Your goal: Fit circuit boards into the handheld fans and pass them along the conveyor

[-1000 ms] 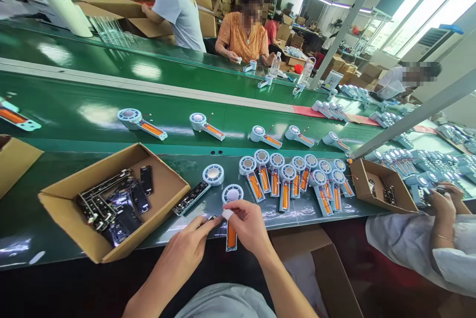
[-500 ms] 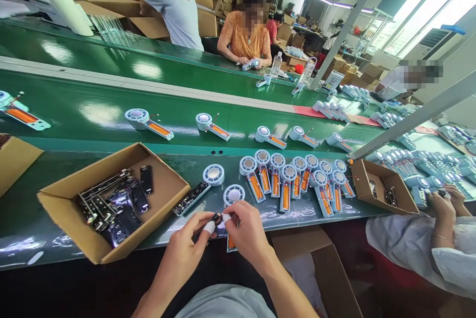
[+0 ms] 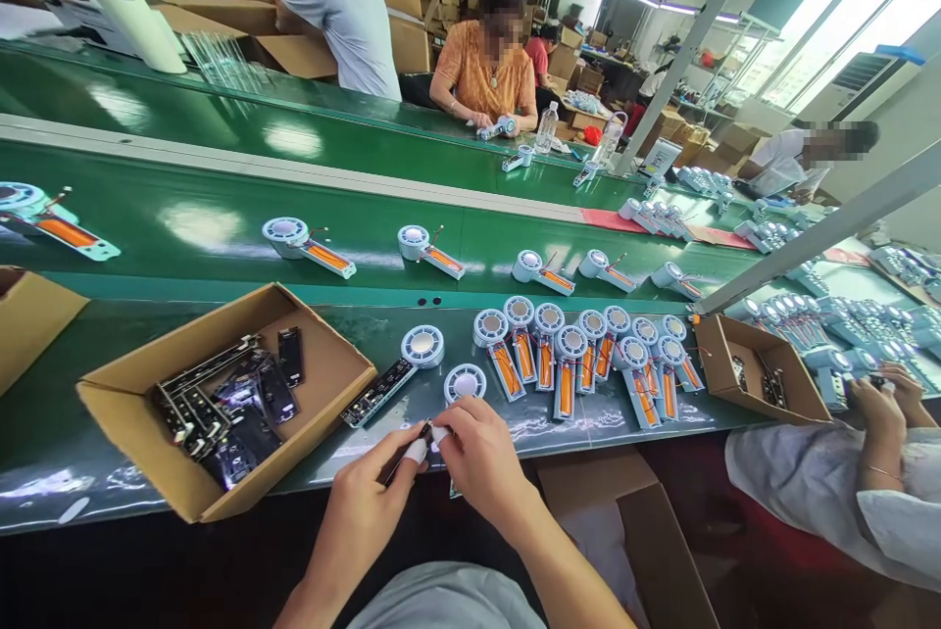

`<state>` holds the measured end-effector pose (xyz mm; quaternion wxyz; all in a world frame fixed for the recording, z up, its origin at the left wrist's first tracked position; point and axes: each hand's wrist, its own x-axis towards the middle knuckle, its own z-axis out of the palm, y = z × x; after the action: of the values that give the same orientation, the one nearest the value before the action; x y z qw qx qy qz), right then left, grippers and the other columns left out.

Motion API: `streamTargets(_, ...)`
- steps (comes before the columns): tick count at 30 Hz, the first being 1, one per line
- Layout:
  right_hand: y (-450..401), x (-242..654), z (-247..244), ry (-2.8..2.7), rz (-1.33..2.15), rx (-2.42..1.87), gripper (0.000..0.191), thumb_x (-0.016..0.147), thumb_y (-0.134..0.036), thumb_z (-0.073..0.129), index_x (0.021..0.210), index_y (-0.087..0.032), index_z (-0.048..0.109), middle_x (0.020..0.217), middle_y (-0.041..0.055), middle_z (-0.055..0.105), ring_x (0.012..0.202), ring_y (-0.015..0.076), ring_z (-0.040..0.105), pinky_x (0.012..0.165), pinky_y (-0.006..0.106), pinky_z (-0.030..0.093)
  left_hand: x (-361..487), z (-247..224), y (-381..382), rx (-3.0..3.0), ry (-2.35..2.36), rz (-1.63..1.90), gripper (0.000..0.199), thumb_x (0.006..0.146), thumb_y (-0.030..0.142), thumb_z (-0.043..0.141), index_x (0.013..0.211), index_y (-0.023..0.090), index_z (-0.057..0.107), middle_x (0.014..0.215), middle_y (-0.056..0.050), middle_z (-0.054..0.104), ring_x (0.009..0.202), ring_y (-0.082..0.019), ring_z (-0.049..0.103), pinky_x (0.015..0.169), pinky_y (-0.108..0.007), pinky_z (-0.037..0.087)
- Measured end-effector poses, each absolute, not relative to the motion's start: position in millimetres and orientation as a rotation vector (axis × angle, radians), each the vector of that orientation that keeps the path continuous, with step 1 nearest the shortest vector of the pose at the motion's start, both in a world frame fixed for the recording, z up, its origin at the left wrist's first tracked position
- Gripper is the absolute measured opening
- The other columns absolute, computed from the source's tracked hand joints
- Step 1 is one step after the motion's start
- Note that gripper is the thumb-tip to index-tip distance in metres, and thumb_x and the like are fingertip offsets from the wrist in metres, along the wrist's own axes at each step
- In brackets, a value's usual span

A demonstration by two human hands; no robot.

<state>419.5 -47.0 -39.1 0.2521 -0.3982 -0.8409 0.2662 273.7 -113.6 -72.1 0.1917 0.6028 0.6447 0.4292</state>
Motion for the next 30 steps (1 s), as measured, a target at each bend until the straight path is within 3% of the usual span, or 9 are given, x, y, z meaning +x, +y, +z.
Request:
streamTargets(6,-43.8,420.8,-35.4,-2.198,0.845,-1.140,0.022,0.087,-0.005,0.053,0.090,-0.020,0.069,0.088,0.0041,0.065,0.076,0.0166,0.061,0.070,0.026,0.048,267.9,-64.1,-110.8,1.567,1.693,1.232,0.030,0.093,0.026,0.049,0.104,0.019,0.076,0.106,-0.010,0.080,0.097,-0.025,0.077,0.089,-0.036,0.061)
streamTargets(11,-44.3,422.3,-34.4,-2.124,0.899,-1.177,0.020,0.085,-0.006,0.054,0.087,-0.020,0.068,0.082,0.0026,0.065,0.072,0.0158,0.060,0.066,0.024,0.047,270.3,-63.3,-110.5,1.415,1.652,1.172,0.032,0.093,0.026,0.049,0.110,0.019,0.075,0.103,-0.010,0.080,0.071,-0.021,0.077,0.072,-0.034,0.064)
streamTargets(16,-46.8,425.0,-35.5,-2.327,0.691,-1.113,0.023,0.093,-0.010,0.048,0.098,-0.019,0.068,0.097,0.0087,0.067,0.083,0.0196,0.063,0.074,0.028,0.049,269.1,-64.2,-110.5,1.599,1.669,1.229,0.031,0.091,0.023,0.050,0.107,0.019,0.076,0.105,-0.010,0.080,0.096,-0.026,0.077,0.090,-0.038,0.061)
streamTargets(18,-45.3,425.6,-35.7,-2.300,0.728,-1.120,0.021,0.094,-0.011,0.049,0.097,-0.019,0.068,0.094,0.0077,0.067,0.081,0.0190,0.063,0.073,0.028,0.049,266.3,-61.7,-109.7,1.638,1.637,1.221,0.032,0.092,0.022,0.049,0.109,0.021,0.076,0.109,-0.010,0.080,0.099,-0.025,0.076,0.092,-0.037,0.060)
streamTargets(21,-39.2,427.2,-34.5,-2.186,0.903,-1.110,0.017,0.092,-0.013,0.054,0.097,-0.020,0.070,0.087,0.0047,0.066,0.075,0.0171,0.063,0.071,0.027,0.050,258.9,-55.3,-106.6,1.628,1.552,1.159,0.032,0.093,0.022,0.049,0.110,0.023,0.076,0.110,-0.008,0.079,0.100,-0.024,0.075,0.090,-0.035,0.060)
streamTargets(26,-30.0,428.7,-31.1,-2.148,1.082,-0.934,0.020,0.095,-0.018,0.056,0.097,-0.021,0.076,0.092,0.0064,0.069,0.083,0.0182,0.064,0.074,0.028,0.050,246.9,-53.9,-97.9,1.555,1.431,1.075,0.032,0.092,0.024,0.050,0.107,0.024,0.078,0.102,-0.006,0.080,0.076,-0.019,0.074,0.084,-0.034,0.062)
streamTargets(30,-30.0,427.0,-30.8,-2.074,1.097,-1.025,0.019,0.093,-0.022,0.060,0.093,-0.021,0.079,0.088,0.0058,0.067,0.076,0.0167,0.061,0.064,0.026,0.046,249.4,-59.7,-94.7,1.562,1.416,1.108,0.032,0.092,0.025,0.050,0.105,0.023,0.079,0.106,-0.007,0.080,0.091,-0.023,0.075,0.087,-0.034,0.061)
